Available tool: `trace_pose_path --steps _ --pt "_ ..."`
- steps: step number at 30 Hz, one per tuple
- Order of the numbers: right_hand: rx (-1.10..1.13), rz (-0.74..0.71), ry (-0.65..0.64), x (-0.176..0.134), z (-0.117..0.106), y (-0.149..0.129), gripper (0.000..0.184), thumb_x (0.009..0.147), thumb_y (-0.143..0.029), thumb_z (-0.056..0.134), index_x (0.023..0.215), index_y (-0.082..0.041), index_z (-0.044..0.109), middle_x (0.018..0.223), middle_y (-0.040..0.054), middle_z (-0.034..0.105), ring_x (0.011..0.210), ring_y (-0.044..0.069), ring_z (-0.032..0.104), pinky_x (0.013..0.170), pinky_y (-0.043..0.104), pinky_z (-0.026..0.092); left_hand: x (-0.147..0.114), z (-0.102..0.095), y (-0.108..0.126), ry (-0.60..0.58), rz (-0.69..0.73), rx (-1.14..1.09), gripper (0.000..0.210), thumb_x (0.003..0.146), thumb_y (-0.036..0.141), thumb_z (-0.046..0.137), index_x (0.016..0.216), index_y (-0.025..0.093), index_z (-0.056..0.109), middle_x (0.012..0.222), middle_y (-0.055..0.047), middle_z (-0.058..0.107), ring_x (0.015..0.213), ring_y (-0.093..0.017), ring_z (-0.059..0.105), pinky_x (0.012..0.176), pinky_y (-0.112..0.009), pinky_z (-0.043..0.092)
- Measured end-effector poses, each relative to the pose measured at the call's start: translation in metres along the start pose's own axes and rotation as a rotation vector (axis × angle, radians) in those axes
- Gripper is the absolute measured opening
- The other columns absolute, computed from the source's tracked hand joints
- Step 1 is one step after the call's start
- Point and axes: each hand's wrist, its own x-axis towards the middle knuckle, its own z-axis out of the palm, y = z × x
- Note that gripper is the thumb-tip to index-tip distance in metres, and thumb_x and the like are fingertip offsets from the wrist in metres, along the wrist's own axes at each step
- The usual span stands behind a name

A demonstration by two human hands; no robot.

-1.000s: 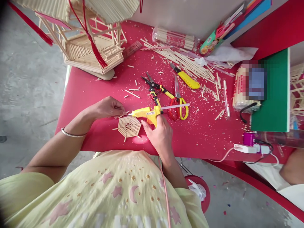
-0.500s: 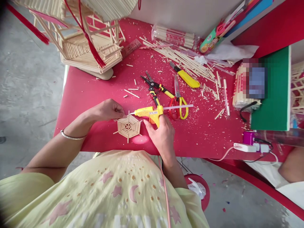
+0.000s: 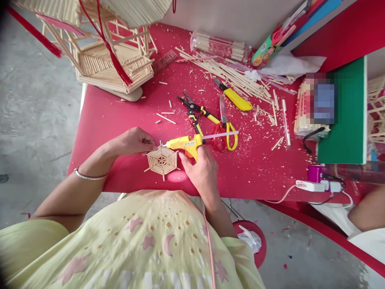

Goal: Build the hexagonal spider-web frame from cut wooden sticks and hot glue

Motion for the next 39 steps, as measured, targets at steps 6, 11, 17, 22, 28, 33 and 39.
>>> trace_pose_path --steps 6,11,17,22,28,33,39 --pt "0.0 -0.017 0.002 -0.001 0.002 0.001 0.042 0.091 -0.06 0.067 0.104 -0.021 0.064 0.09 0.0092 0.072 0.079 0.026 0.066 0.066 0.038 0.049 0.0 -0.001 -0.001 0.004 -0.013 0.007 0.019 0.073 0.031 0.066 0.062 0.016 0.071 0.047 0.003 0.052 0.046 -0.008 0.044 0.045 -0.022 0.03" --pt "0.002 -0.02 -0.003 -0.001 0.003 0.002 0.042 0.091 -0.06 0.068 0.106 -0.021 0.064 0.091 0.0097 0.072 0.081 0.026 0.067 0.068 0.038 0.051 0.0 -0.002 0.0 -0.002 -0.014 0.001 0.021 0.074 0.033 0.068 0.062 0.016 0.069 0.047 0.003 0.053 0.046 -0.008 0.045 0.045 -0.022 0.032" --pt "0.003 -0.043 -0.001 -0.001 0.005 0.0 0.042 0.092 -0.06 0.068 0.106 -0.02 0.063 0.091 0.0093 0.072 0.081 0.026 0.068 0.067 0.037 0.051 0.0 -0.002 0.001 -0.002 -0.021 0.007 0.021 0.073 0.033 0.068 0.061 0.016 0.069 0.047 0.003 0.054 0.045 -0.008 0.045 0.045 -0.021 0.032" --pt "0.013 -0.043 -0.02 -0.001 0.003 -0.002 0.041 0.09 -0.06 0.068 0.102 -0.021 0.062 0.088 0.0083 0.071 0.077 0.026 0.067 0.064 0.037 0.049 0.0 -0.001 -0.001 -0.003 -0.015 0.012 0.021 0.074 0.034 0.068 0.064 0.016 0.072 0.048 0.002 0.055 0.046 -0.009 0.047 0.046 -0.021 0.033" --pt "-0.02 -0.085 -0.03 -0.001 -0.001 -0.011 0.047 0.085 -0.061 0.075 0.104 -0.02 0.062 0.088 0.0081 0.07 0.077 0.025 0.066 0.064 0.037 0.048 -0.008 -0.003 -0.005 0.094 0.009 -0.086 0.029 0.079 0.041 0.068 0.064 0.015 0.069 0.048 0.001 0.056 0.044 -0.009 0.046 0.047 -0.022 0.034" --pt "-0.125 -0.164 -0.056 0.004 -0.002 -0.029 0.028 0.089 -0.041 0.068 0.104 -0.019 0.062 0.091 0.0092 0.07 0.078 0.025 0.066 0.06 0.035 0.045 -0.027 -0.002 -0.018 0.253 0.06 -0.083 0.035 0.084 0.047 0.067 0.069 0.015 0.068 0.054 0.001 0.059 0.049 -0.008 0.044 0.05 -0.022 0.032" --pt "-0.228 -0.235 -0.089 0.013 0.001 -0.04 0.024 0.089 -0.035 0.063 0.105 -0.017 0.063 0.09 0.0094 0.069 0.076 0.023 0.064 0.058 0.034 0.041 -0.045 0.008 -0.036 0.3 0.046 -0.015 0.029 0.085 0.042 0.066 0.077 0.015 0.074 0.063 0.0 0.066 0.054 -0.009 0.047 0.051 -0.021 0.034"
